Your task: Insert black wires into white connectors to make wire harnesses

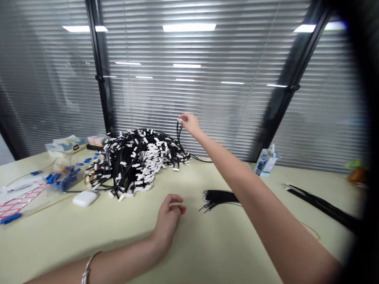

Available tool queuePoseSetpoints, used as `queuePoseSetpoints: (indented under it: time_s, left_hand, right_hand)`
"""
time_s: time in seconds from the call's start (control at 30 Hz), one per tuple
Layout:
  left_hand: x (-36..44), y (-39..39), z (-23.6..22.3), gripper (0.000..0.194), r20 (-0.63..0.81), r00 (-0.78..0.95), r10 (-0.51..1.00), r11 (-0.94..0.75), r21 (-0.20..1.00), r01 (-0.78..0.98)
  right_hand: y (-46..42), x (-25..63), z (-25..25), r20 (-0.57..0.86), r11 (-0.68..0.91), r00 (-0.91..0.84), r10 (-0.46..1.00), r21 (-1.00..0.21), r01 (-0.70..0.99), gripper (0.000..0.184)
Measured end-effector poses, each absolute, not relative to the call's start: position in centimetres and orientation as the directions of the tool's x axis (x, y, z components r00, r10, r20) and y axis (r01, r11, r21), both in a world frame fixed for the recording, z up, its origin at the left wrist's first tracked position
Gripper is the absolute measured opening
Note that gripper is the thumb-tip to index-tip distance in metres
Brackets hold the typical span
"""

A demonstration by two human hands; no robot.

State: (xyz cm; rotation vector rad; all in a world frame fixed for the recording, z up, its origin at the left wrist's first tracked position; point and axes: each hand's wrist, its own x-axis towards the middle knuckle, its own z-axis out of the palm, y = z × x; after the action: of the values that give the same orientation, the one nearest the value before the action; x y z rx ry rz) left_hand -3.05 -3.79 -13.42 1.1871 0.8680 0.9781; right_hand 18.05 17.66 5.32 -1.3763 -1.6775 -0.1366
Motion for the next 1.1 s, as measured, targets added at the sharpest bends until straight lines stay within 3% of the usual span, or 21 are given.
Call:
queuePoseSetpoints:
  time_s: [0.27, 0.5, 0.73, 0.93, 1.0, 1.1]
  left_hand:
    - [-3.1, -3.7, -14.0, 0.02, -0.02, 0.359, 0.933, 0.088, 0.981, -0.173]
    - [-2.8, -3.9, -13.6, 0.023, -0.006, 0.359, 0.934, 0.085, 0.975, -0.207]
    - [-2.7, -4.1, -13.4, 0.023, -0.003, 0.395, 0.918, 0.096, 0.971, -0.217]
    - [-2.5, -4.5, -12.9, 0.022, 0.031, 0.43, 0.902, 0.059, 0.979, -0.194]
    - [-2.3, -4.9, -12.4, 0.022, 0.051, 0.458, 0.888, 0.037, 0.983, -0.181]
    - [-1.7, -6.1, -11.7, 0.025, 0.08, 0.55, 0.831, 0.018, 0.985, -0.171]
  right_hand:
    - [10.0, 21.4, 12.8, 0.755, 0.563, 0.215, 0.62, -0.619, 0.547, 0.019]
    - [1.6, 21.9, 14.1, 0.752, 0.678, 0.249, 0.61, -0.658, 0.329, 0.014]
    - [-4.0, 21.1, 12.8, 0.743, 0.791, 0.478, 0.468, -0.594, 0.149, 0.019]
    - [-7.1, 21.7, 12.0, 0.813, 0.896, 0.484, 0.324, -0.428, 0.118, 0.013]
    - [-8.5, 21.9, 11.2, 0.806, 0.887, 0.472, 0.357, -0.451, 0.098, 0.012]
    - [-11.2, 21.7, 9.0, 0.733, 0.813, 0.442, 0.517, -0.582, 0.015, 0.011]
